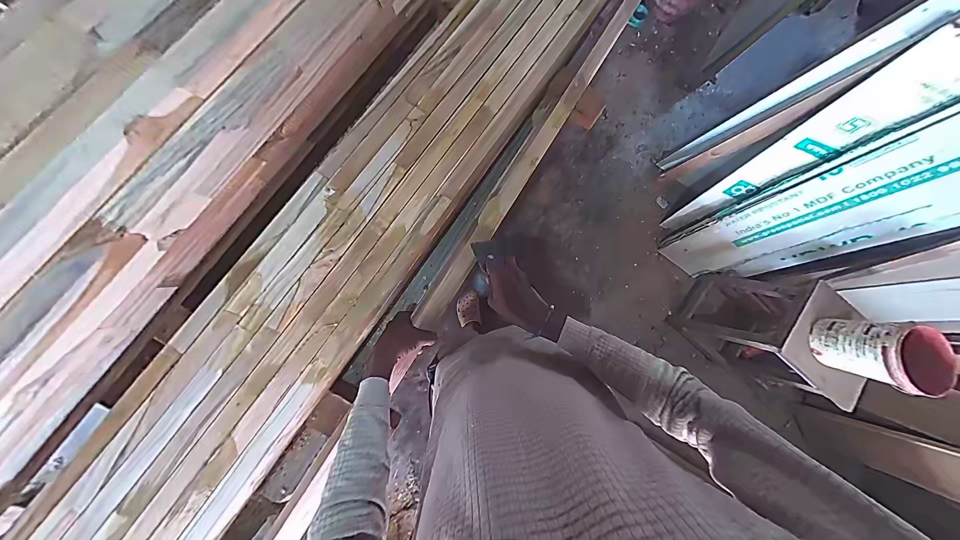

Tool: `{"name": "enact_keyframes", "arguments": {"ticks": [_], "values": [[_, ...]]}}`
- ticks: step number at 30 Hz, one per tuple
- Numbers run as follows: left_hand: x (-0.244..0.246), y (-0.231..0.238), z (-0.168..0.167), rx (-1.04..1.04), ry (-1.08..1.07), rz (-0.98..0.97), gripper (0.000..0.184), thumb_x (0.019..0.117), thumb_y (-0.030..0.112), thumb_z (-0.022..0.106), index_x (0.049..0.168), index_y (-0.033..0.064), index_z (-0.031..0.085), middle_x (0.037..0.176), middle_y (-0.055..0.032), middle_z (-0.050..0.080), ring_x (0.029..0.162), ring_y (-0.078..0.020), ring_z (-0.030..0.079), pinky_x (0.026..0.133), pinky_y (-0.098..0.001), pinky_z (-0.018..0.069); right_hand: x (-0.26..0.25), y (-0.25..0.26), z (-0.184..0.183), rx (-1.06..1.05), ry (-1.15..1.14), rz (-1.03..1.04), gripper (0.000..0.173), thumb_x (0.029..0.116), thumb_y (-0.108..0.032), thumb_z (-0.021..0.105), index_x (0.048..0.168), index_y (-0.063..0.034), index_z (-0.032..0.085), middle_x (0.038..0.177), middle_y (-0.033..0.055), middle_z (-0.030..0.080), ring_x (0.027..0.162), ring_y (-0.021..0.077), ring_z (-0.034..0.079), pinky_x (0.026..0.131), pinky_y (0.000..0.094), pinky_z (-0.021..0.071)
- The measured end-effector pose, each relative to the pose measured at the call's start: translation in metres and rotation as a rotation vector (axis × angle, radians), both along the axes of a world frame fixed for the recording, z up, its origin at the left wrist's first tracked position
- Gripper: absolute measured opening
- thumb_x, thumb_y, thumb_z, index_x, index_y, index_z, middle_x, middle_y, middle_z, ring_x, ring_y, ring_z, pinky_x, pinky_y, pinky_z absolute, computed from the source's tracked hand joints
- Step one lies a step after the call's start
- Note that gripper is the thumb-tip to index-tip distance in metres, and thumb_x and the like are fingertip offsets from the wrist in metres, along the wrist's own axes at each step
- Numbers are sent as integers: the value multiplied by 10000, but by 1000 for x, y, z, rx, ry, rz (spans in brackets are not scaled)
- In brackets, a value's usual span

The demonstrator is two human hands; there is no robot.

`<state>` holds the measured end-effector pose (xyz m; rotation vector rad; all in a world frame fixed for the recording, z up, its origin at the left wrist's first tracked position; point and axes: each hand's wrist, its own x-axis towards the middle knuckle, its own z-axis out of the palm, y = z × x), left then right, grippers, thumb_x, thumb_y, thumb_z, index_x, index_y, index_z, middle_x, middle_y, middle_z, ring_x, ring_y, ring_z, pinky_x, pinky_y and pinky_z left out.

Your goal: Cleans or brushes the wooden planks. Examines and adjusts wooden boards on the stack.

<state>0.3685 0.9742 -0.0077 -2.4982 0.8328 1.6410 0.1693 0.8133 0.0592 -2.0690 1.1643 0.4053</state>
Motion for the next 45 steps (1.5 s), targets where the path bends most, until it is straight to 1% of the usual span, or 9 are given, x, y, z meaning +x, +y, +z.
{"name": "enact_keyframes", "arguments": {"ticks": [4, 9, 12, 15, 21, 28, 38, 41, 45], "values": [[-11, 3, 6, 10, -44, 63, 743, 723, 315, 925, 1322, 15, 604, 1186, -248, 686, 1090, -403, 684, 944, -636, 531, -29, -59, 30, 133, -76, 130, 284, 1039, -142, 517, 1247, 5, 643, 1082, 211, 680, 1030, 345, 667, 906, 504, 534], [-29, 3, -1, -3, -155, 107, 725, 754, 387, 909, 1335, 53, 631, 1273, -308, 640, 1216, -535, 589, 941, -777, 449, -51, -178, 40, 94, -304, 228, 419, 1100, -336, 478, 926, 12, 635, 723, 99, 581, 612, 198, 569, 598, 380, 499], [-39, 6, -3, -24, -191, 160, 561, 782, 311, 909, 1235, 62, 692, 1136, -299, 689, 1105, -545, 632, 865, -789, 459, -38, -230, 44, -109, -464, 552, 255, 1061, -194, 542, 1107, -8, 711, 849, 136, 656, 737, 244, 644, 693, 430, 559], [-42, 11, -14, -23, -263, 190, 538, 742, 320, 924, 1207, 144, 721, 1102, -216, 720, 1068, -486, 659, 831, -754, 496, -9, -263, 35, -282, -463, 885, 467, 968, -54, 569, 1380, -244, 677, 1129, 145, 661, 1020, 313, 641, 855, 532, 533], [-45, 6, -18, 52, -333, 242, 506, 702, 344, 926, 1161, 245, 740, 1068, -159, 737, 1042, -444, 679, 786, -743, 496, 44, -256, 0, -332, -554, 1481, 537, 901, -46, 566, 1231, -436, 733, 1179, 135, 628, 1202, 352, 546, 1111, 638, 307], [-45, -4, -6, 105, -319, 269, 501, 693, 312, 927, 1151, 227, 743, 1025, -163, 740, 1007, -433, 691, 779, -721, 504, 79, -245, -3, -548, -626, 1854, 367, 1019, -126, 547, 1271, -348, 696, 1200, 196, 620, 1196, 388, 559, 1136, 596, 307], [-40, 3, -16, 97, -278, 227, 518, 678, 357, 935, 1148, 262, 741, 1038, -148, 741, 1026, -420, 684, 814, -739, 487, 54, -327, 20, -730, -438, 1790, 216, 1045, -174, 522, 1123, -166, 723, 1129, 216, 628, 1146, 421, 587, 1138, 634, 314], [-26, 0, -10, 87, -206, 207, 521, 698, 344, 941, 1153, 186, 743, 1057, -168, 740, 1033, -431, 689, 818, -742, 500, 23, -334, 29, -607, -241, 1340, 391, 876, -55, 636, 1153, -292, 776, 1148, 176, 648, 1127, 389, 584, 1044, 626, 356], [-4, -1, -22, 86, -49, 83, 535, 701, 345, 948, 1112, 88, 722, 960, -157, 741, 919, -360, 722, 815, -654, 546, -31, -289, 10, -288, -270, 623, 395, 1007, -111, 550, 1362, -213, 688, 1066, 190, 706, 963, 356, 683, 830, 574, 544]]}}
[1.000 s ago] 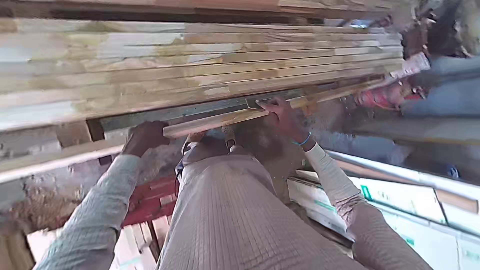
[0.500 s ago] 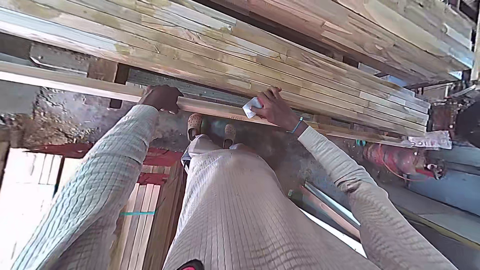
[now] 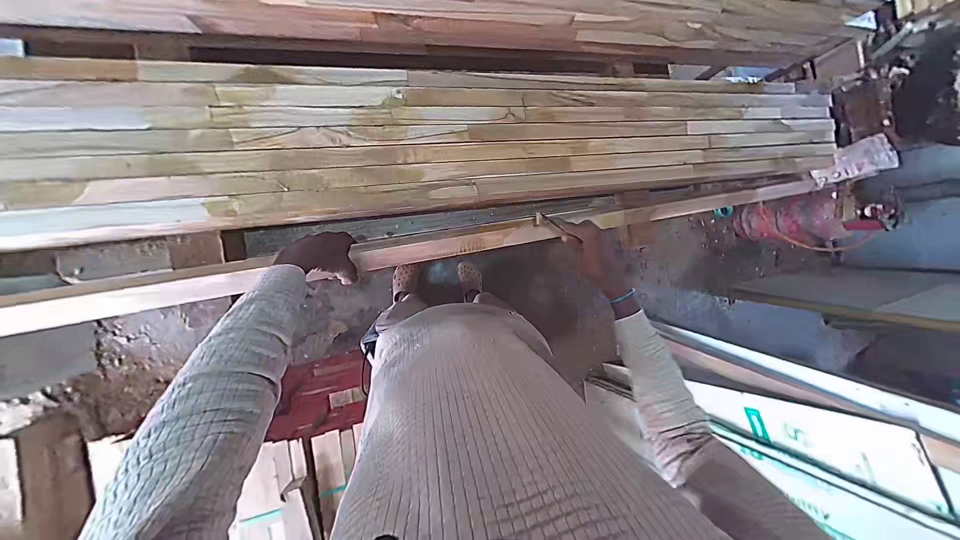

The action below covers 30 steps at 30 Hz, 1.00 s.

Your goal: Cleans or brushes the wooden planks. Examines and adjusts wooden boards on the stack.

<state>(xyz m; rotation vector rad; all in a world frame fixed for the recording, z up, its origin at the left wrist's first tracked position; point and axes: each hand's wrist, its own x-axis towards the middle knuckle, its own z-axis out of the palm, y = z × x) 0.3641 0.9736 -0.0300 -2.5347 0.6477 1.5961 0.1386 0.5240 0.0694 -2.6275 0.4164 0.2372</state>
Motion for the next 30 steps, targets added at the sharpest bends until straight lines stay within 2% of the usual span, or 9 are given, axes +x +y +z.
{"name": "enact_keyframes", "arguments": {"ticks": [6, 10, 14, 17, 20, 22, 24, 27, 30], "values": [[20, -5, 3, -28, 201, 2, 473, 718, 207, 949, 1085, 36, 705, 906, -134, 747, 817, -286, 735, 820, -501, 594, -11, 110, -66, 131, -116, -417, 442, 1025, -180, 614, 1454, -84, 576, 1132, 223, 698, 1011, 373, 687, 918, 537, 554], [19, -8, 12, -40, 257, 19, 443, 740, 170, 926, 1095, 26, 703, 889, -141, 744, 789, -285, 732, 791, -485, 605, -12, 152, -103, -8, -119, -487, 571, 1020, -145, 577, 1573, -186, 441, 1310, 265, 597, 1167, 409, 617, 956, 539, 543], [18, -10, 17, -9, 188, 39, 658, 745, 202, 925, 1270, -21, 598, 1024, -211, 712, 897, -328, 711, 860, -526, 574, -17, 183, -73, 14, 65, -586, 614, 961, -91, 647, 1544, -169, 471, 1411, 289, 517, 1238, 444, 579, 957, 545, 561], [11, -2, 6, -63, 124, 29, 604, 709, 221, 948, 1186, -9, 657, 1001, -207, 721, 897, -345, 712, 855, -571, 563, 1, 160, -40, 59, -24, -657, 433, 1002, -133, 624, 1413, -10, 562, 1089, 265, 685, 995, 430, 685, 867, 584, 560], [6, 4, -4, -53, 67, -17, 587, 690, 279, 960, 1124, -6, 686, 961, -201, 734, 909, -367, 718, 855, -617, 552, 15, 150, -33, 143, -30, -720, 488, 1011, -202, 605, 1468, -53, 526, 1169, 255, 674, 1073, 420, 663, 904, 574, 548], [9, -1, 2, -38, 51, -35, 619, 696, 290, 957, 1151, -20, 673, 996, -221, 724, 958, -392, 705, 879, -635, 536, 16, 171, -31, 188, -86, -695, 452, 1036, -231, 569, 1449, -62, 502, 1130, 273, 645, 979, 422, 675, 779, 564, 573], [9, -3, 6, -43, 51, -17, 577, 702, 249, 959, 1122, -31, 680, 973, -225, 719, 924, -396, 702, 864, -640, 528, 22, 191, -24, 211, -53, -671, 410, 1015, -200, 596, 1382, -20, 563, 1120, 280, 637, 982, 418, 670, 787, 562, 565], [11, 3, -7, -31, 60, -30, 605, 681, 281, 965, 1136, -6, 689, 963, -209, 733, 904, -399, 716, 842, -660, 544, 17, 212, -31, 234, 51, -553, 357, 1022, -211, 582, 1308, 2, 586, 932, 207, 678, 783, 337, 708, 677, 501, 600], [10, -3, 1, 11, 56, -51, 639, 703, 324, 956, 1177, -1, 676, 1006, -213, 724, 957, -401, 702, 863, -653, 533, 11, 211, -16, 249, 280, -424, 415, 989, -220, 634, 1359, -37, 596, 1139, 240, 660, 1038, 403, 659, 852, 567, 557]]}}
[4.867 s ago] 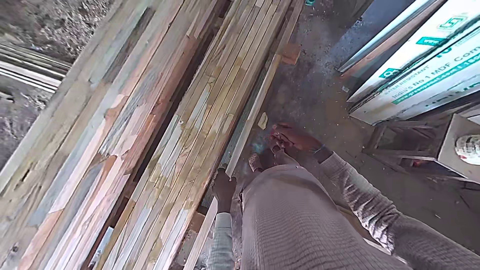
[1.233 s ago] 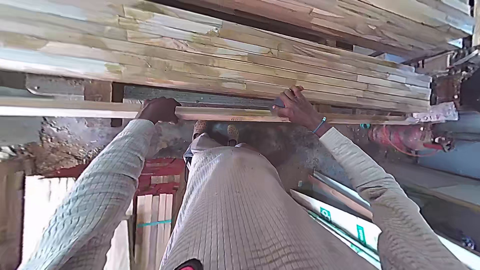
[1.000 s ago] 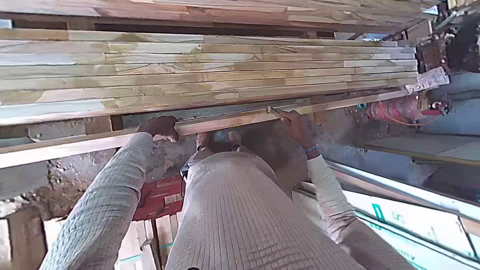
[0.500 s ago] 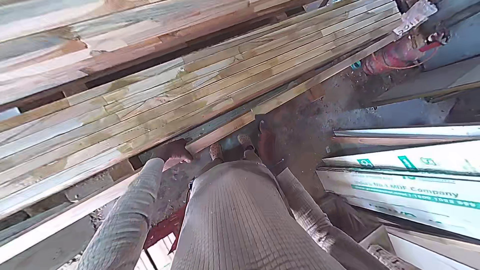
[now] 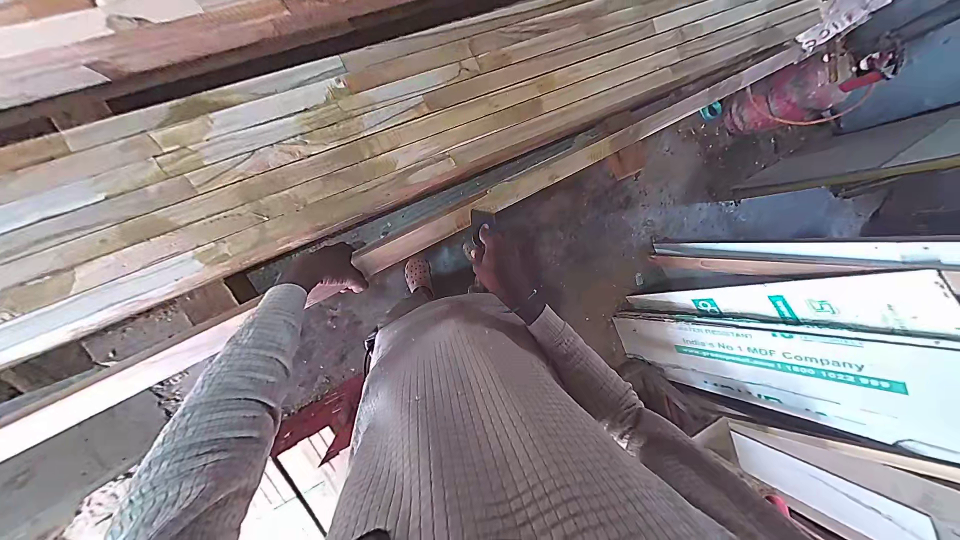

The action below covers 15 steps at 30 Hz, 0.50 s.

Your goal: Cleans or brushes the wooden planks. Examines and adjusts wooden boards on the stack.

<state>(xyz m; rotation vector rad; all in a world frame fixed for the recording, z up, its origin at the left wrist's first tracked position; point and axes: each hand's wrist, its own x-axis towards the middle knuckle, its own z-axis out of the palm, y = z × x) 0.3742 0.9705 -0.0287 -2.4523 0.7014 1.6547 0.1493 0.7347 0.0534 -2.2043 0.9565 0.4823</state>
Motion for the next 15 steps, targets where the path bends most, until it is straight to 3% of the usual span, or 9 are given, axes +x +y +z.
{"name": "enact_keyframes", "arguments": {"ticks": [2, 3, 4, 6, 8, 10, 13, 15], "values": [[-1, 2, -1, 3, -31, 16, 657, 688, 348, 959, 1181, 18, 676, 1018, -208, 726, 975, -408, 703, 859, -669, 533, -6, -17, 19, 21, 22, 101, 363, 951, -172, 662, 1290, -43, 682, 1090, 218, 705, 1042, 396, 674, 865, 571, 551], [-3, 3, -2, -1, -49, 28, 659, 672, 357, 965, 1170, 33, 679, 1005, -200, 730, 960, -405, 708, 840, -670, 537, -10, -31, 26, 29, -17, 143, 264, 929, -136, 659, 1166, -34, 716, 980, 194, 709, 936, 363, 691, 789, 553, 559], [-6, 5, -3, -3, -78, 47, 664, 649, 368, 972, 1157, 50, 686, 998, -200, 729, 960, -411, 705, 821, -687, 531, -14, -49, 34, 60, -54, 176, 238, 939, -111, 633, 1142, -28, 726, 936, 183, 711, 879, 336, 694, 772, 535, 554], [-17, 10, -9, -9, -154, 103, 681, 607, 387, 979, 1161, 104, 703, 1030, -205, 725, 1015, -445, 687, 814, -745, 507, -18, -89, 56, 95, -76, 239, 286, 1027, -146, 567, 1247, -28, 706, 973, 193, 722, 863, 314, 700, 817, 519, 567], [-31, 8, -2, -9, -221, 160, 627, 623, 382, 970, 1139, 127, 720, 1044, -207, 725, 1037, -458, 677, 809, -749, 497, -18, -122, 76, -16, -203, 309, 290, 1071, -225, 531, 1077, 4, 709, 806, 172, 661, 694, 296, 644, 663, 493, 548], [-41, 5, 6, 3, -285, 194, 558, 632, 379, 966, 1069, 124, 732, 1014, -210, 722, 1011, -462, 682, 770, -734, 517, -10, -149, 88, -154, -293, 429, 257, 1065, -213, 561, 1121, -17, 719, 895, 205, 673, 790, 358, 668, 717, 543, 548], [-51, 2, 5, -11, -348, 228, 516, 658, 345, 955, 1032, 67, 735, 1019, -252, 709, 1025, -498, 663, 817, -749, 491, 25, -191, 59, -274, -415, 751, 325, 1013, -138, 592, 1307, -175, 725, 1131, 188, 658, 1028, 358, 634, 891, 539, 519], [-57, 3, 0, -29, -402, 252, 488, 644, 333, 955, 998, 73, 742, 1004, -247, 714, 1022, -499, 659, 877, -753, 468, 45, -201, 36, -278, -520, 976, 350, 973, -129, 569, 1221, -271, 772, 1141, 166, 630, 1095, 355, 579, 962, 570, 428]]}}
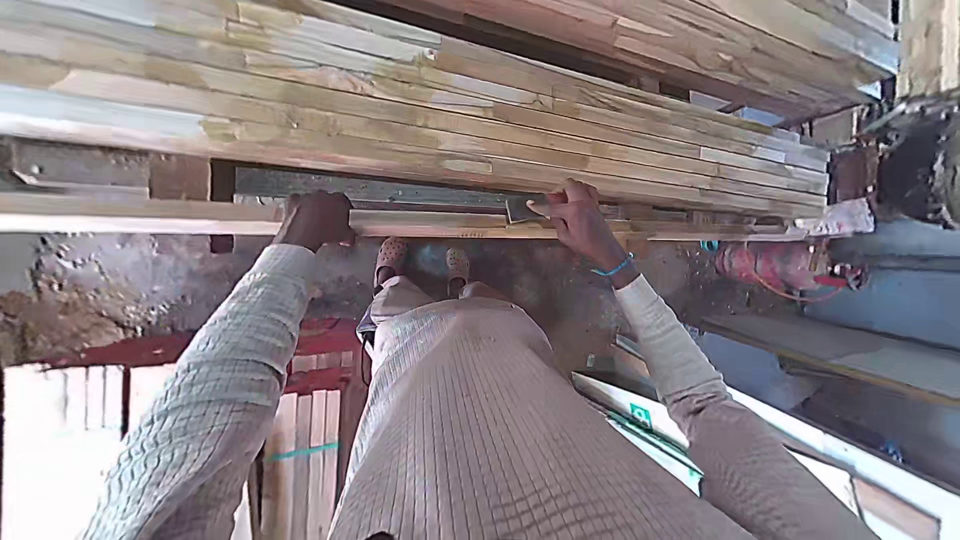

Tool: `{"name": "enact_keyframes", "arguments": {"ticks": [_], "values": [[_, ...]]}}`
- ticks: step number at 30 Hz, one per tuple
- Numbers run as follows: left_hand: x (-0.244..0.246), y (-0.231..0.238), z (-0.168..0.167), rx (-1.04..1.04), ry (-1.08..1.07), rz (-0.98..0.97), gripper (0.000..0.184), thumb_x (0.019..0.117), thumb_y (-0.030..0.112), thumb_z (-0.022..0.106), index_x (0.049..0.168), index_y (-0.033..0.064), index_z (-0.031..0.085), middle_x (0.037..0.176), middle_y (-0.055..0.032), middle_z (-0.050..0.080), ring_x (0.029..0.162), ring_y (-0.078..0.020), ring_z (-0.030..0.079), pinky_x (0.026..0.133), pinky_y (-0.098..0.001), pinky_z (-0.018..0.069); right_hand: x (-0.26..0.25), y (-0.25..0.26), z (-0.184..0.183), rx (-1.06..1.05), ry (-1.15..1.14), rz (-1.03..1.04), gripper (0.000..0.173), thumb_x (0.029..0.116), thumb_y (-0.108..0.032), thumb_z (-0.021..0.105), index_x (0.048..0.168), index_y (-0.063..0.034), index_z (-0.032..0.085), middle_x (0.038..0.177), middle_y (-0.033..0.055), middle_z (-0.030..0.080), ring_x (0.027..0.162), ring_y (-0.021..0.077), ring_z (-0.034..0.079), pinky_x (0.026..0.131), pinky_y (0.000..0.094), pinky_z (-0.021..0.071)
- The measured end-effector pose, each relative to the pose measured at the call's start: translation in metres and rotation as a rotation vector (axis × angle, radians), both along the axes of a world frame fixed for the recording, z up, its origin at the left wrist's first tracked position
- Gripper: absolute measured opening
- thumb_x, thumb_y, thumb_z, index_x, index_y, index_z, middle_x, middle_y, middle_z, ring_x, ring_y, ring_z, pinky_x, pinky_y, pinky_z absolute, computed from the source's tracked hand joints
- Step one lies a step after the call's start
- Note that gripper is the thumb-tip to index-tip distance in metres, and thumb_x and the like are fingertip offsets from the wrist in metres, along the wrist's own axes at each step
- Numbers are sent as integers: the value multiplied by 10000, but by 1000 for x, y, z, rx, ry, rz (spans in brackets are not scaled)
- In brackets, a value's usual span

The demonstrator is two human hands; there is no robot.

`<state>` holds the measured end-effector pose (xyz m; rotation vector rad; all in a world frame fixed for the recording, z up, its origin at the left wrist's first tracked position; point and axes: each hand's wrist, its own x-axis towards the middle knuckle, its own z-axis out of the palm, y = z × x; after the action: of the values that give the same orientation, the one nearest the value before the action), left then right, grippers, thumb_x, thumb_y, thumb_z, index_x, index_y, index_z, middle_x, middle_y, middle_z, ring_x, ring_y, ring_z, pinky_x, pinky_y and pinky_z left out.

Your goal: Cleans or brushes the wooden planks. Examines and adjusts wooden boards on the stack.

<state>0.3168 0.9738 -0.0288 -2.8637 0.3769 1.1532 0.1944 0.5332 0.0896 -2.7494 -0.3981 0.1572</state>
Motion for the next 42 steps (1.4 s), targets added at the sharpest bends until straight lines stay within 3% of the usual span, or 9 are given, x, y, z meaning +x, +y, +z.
{"name": "enact_keyframes", "arguments": {"ticks": [6, 16, 22, 29, 32, 35, 38, 40, 42], "values": [[-2, -4, 9, 39, -15, 25, 392, 663, 313, 943, 915, 90, 741, 920, -219, 717, 937, -478, 682, 773, -725, 504, 42, 14, -37, -77, -74, 471, 290, 990, -160, 599, 1139, -328, 782, 1147, 134, 640, 1162, 328, 574, 1093, 574, 363], [7, 4, -5, 59, 22, -9, 425, 661, 357, 951, 933, 109, 739, 888, -203, 715, 909, -458, 690, 733, -711, 511, 31, -56, -27, -349, -171, 485, 272, 1045, -177, 510, 1146, -222, 759, 1119, 201, 629, 1160, 395, 574, 1126, 589, 322], [20, 4, 0, 74, 114, -42, 478, 670, 366, 955, 1008, 105, 738, 929, -198, 724, 941, -446, 699, 747, -705, 532, -7, -100, -11, -331, -12, 70, 323, 893, -112, 611, 1085, -283, 806, 1052, 158, 644, 1079, 358, 600, 1103, 611, 329], [50, -6, 3, 61, 366, -168, 475, 706, 285, 952, 1026, 25, 716, 876, -163, 741, 831, -356, 728, 787, -636, 553, -82, 1, -50, 278, 213, -795, 408, 1035, -188, 584, 1424, -64, 591, 1120, 201, 720, 943, 321, 721, 866, 528, 587], [57, -15, 17, 68, 461, -177, 518, 721, 211, 936, 1128, 9, 687, 892, -153, 737, 802, -300, 726, 815, -522, 578, -83, 52, -79, 290, 131, -918, 467, 1022, -146, 595, 1480, -71, 538, 1067, 224, 720, 902, 360, 717, 848, 554, 572], [62, -22, 25, 88, 498, -252, 540, 745, 243, 927, 1169, 9, 685, 943, -159, 738, 857, -306, 725, 847, -527, 571, -72, 79, -95, 212, 84, -1010, 565, 1057, -198, 550, 1600, -224, 393, 1111, 217, 695, 963, 388, 689, 828, 561, 569], [64, -18, 22, 44, 543, -246, 611, 731, 221, 935, 1233, 11, 658, 956, -155, 736, 844, -298, 724, 826, -507, 586, -70, 108, -114, 135, 110, -1081, 636, 980, -84, 595, 1584, -175, 419, 1223, 284, 621, 1067, 423, 648, 882, 535, 568], [65, -14, 20, 10, 522, -187, 628, 730, 200, 937, 1243, -12, 642, 994, -194, 733, 897, -337, 719, 861, -548, 572, -70, 130, -88, 56, 340, -1094, 681, 987, -107, 588, 1615, -178, 335, 1314, 339, 523, 1149, 473, 592, 904, 544, 560], [61, -13, 22, 37, 457, -187, 645, 754, 259, 925, 1244, -32, 623, 1072, -234, 704, 988, -377, 689, 920, -599, 521, -69, 135, -62, 73, 372, -1114, 565, 1010, -152, 597, 1551, -126, 435, 1263, 326, 583, 1136, 478, 612, 902, 560, 553]]}}
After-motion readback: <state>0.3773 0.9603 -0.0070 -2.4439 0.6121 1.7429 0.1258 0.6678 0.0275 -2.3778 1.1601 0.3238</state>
